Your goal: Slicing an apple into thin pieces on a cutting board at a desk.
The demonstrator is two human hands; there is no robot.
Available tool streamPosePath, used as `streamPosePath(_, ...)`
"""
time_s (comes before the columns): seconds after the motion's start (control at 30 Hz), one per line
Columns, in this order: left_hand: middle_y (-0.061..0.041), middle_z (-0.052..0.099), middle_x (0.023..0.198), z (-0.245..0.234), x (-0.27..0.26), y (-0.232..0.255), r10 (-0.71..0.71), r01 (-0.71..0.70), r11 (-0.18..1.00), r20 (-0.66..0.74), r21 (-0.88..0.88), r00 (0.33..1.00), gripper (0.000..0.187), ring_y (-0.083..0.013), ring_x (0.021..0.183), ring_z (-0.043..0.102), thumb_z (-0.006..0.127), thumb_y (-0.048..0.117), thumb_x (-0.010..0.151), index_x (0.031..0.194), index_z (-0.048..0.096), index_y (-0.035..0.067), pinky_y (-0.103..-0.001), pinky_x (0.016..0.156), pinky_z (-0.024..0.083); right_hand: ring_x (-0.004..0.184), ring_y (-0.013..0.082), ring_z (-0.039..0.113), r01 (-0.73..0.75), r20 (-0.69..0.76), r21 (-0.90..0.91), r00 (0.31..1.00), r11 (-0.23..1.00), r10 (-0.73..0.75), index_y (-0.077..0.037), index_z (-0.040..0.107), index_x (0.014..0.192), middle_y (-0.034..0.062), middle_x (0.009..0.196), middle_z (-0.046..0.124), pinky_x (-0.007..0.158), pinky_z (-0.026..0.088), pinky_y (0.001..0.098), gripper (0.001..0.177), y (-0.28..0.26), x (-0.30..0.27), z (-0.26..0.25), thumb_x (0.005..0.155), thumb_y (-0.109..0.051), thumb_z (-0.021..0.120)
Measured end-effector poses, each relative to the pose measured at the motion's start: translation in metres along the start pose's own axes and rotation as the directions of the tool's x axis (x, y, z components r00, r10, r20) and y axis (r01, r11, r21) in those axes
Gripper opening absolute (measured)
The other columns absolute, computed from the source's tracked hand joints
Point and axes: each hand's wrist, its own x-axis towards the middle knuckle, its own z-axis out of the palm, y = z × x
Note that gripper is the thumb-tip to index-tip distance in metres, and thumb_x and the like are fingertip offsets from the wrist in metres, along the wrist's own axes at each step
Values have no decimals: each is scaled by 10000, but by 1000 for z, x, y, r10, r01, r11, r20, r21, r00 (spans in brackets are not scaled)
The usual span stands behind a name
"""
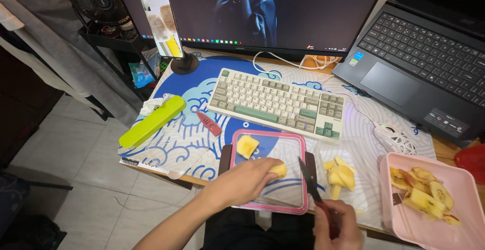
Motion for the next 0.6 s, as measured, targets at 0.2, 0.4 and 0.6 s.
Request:
streamPosePath(0.2,-169,675,1097,-2,3,-8,-21,20,999,-33,-37,999,314,-399,1018,655,625,242,989,1226,664,40,-457,855,514,851,113,747,-3,62,54,998,999,-1,-11,643,1069,92,915,776,719,567,236,180,4,-3,5,896,0,694)
streamPosePath(0.4,-126,648,1045,-6,0,-1,-128,131,989,-53,66,990,337,-342,927,686,682,322,928,1133,703,55,-451,793,520,759,127,762,-127,139,-237,977,963,163,-54,686,1058,79,857,793,679,574,280,195,-22,9,11,872,-99,727)
streamPosePath(0.6,-119,633,1038,2,-3,3,0,27,976,-122,215,992,477,-360,999,635,805,338,789,1141,693,37,-471,832,489,776,156,731,159,159,-273,980,949,-119,-58,688,980,72,918,700,696,566,283,153,-23,1,24,834,-62,734)
